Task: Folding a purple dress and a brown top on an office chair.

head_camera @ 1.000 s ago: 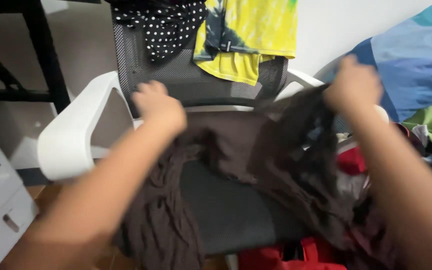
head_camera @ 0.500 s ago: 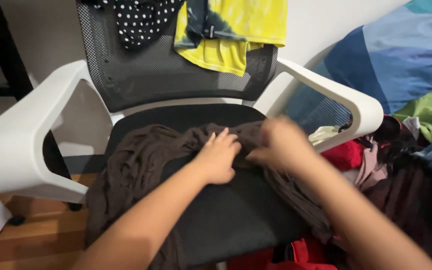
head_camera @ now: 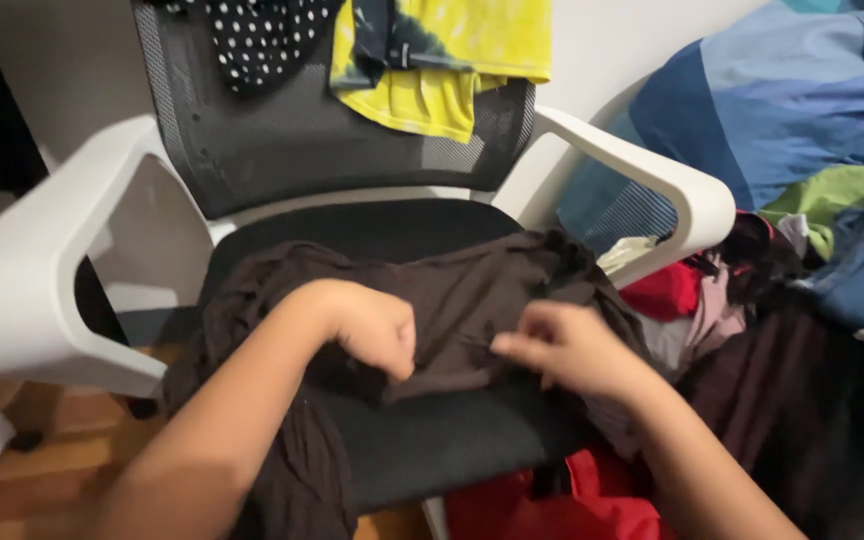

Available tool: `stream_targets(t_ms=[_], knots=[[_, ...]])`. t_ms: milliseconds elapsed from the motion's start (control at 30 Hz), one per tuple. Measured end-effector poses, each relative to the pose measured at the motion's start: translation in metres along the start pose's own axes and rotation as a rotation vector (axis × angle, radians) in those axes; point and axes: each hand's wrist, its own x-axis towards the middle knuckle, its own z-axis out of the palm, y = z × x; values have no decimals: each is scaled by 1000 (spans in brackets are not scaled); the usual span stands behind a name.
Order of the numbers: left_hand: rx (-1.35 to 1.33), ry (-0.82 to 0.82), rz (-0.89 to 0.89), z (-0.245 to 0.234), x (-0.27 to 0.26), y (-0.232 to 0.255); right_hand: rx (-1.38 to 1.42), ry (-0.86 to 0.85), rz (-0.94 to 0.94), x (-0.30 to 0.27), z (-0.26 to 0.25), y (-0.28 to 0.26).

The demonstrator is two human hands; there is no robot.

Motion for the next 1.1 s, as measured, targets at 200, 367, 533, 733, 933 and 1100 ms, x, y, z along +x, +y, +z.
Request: stream_targets(t_ms=[200,367,533,733,933,1100], knots=[[47,445,79,-15,89,43,-523,634,284,20,-28,109],[-317,687,17,-1,171,57,-421,577,449,21,-33,209],[-476,723,-28,-14,186,48,-520,610,264,-1,9,216],[-658,741,-71,-46,201,9,-635,651,63,-43,67,146],[-854,741,-151,-66,203,-35,-743,651,-150,-62,98,42],[-1010,761,-255,-69,213,-88,-801,638,-361,-20,63,-7]])
